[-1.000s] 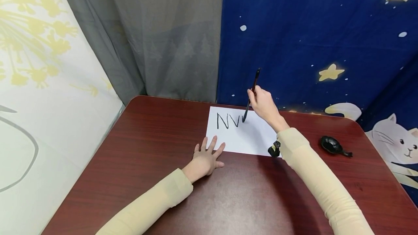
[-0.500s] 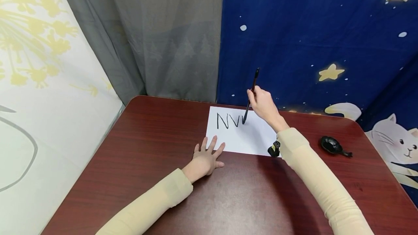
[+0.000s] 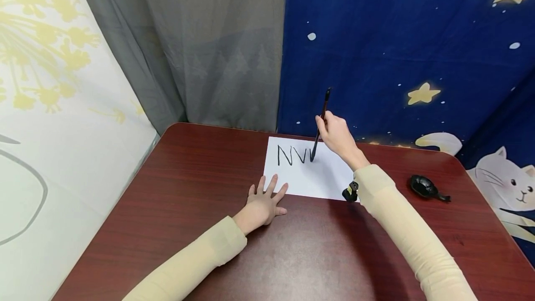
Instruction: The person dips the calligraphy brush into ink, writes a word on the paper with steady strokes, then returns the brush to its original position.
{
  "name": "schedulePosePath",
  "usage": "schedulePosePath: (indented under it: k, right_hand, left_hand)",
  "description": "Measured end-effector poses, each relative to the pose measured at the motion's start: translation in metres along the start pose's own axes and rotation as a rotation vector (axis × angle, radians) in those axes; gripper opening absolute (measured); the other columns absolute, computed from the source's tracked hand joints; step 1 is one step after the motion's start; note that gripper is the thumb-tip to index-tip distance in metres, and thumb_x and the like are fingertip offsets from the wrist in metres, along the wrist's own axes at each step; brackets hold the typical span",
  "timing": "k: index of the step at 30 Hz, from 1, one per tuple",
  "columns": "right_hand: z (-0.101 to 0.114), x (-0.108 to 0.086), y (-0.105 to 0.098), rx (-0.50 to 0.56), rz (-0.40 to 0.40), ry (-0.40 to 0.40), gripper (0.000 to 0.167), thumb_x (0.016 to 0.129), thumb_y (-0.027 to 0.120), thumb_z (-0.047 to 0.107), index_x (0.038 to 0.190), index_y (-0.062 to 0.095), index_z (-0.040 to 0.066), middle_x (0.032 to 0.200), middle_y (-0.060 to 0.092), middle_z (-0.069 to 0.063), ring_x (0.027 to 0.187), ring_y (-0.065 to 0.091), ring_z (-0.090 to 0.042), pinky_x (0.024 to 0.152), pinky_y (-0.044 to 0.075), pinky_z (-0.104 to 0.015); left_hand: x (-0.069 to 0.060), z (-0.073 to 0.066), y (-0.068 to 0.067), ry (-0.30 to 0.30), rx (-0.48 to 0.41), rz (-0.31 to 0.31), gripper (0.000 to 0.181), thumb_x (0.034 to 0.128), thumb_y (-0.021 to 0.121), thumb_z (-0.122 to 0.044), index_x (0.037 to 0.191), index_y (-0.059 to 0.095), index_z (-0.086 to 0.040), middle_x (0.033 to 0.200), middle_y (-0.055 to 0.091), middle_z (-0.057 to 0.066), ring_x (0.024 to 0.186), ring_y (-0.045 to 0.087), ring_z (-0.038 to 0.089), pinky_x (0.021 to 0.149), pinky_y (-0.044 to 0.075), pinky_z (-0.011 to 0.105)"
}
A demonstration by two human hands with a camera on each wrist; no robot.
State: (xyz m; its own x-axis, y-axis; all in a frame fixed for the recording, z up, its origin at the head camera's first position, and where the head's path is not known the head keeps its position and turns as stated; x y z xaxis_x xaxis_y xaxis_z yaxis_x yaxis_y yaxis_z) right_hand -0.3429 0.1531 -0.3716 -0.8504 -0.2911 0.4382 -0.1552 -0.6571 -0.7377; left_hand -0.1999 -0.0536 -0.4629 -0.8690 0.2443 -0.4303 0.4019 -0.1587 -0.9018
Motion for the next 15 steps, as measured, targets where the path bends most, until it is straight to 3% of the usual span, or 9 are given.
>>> schedulePosePath:
  k: [6, 15]
  right_hand:
    - [0.0003, 0.0005, -0.0003, -0.007, -0.001, -0.006, 0.034, 0.110, 0.043, 0.029, 0.094, 0.057, 0.002, 0.070, 0.058, -0.009, 0.058, 0.056, -0.022, 0.052, 0.046, -0.036]
    - [0.0015, 0.0000, -0.0007, -0.011, -0.006, -0.017, 0.034, 0.110, 0.044, 0.028, 0.091, 0.057, 0.002, 0.067, 0.055, -0.008, 0.054, 0.051, -0.022, 0.050, 0.043, -0.036]
  left_hand:
    - [-0.0047, -0.0017, -0.0064, -0.008, 0.010, 0.013, 0.070, 0.1038, 0.030, -0.058, 0.163, -0.001, -0.037, 0.169, -0.014, 0.001, 0.155, -0.005, 0.031, 0.121, 0.017, 0.052]
    - [-0.0028, -0.0010, -0.0037, 0.001, -0.001, 0.008, 0.071, 0.1036, 0.031, -0.059, 0.163, 0.000, -0.037, 0.169, -0.014, 0.001, 0.154, -0.006, 0.032, 0.121, 0.016, 0.053]
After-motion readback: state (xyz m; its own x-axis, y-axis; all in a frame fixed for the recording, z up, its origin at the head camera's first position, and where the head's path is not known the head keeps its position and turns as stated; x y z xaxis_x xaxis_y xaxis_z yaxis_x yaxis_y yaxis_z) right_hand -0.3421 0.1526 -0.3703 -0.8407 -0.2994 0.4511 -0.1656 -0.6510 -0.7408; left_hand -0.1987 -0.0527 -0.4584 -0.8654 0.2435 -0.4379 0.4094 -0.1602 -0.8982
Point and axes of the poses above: each hand's wrist, its own x-axis towards the middle knuckle, its own y-axis out of the palm, z = x × y, the point moved 1 cm from there along x, towards the middle knuckle
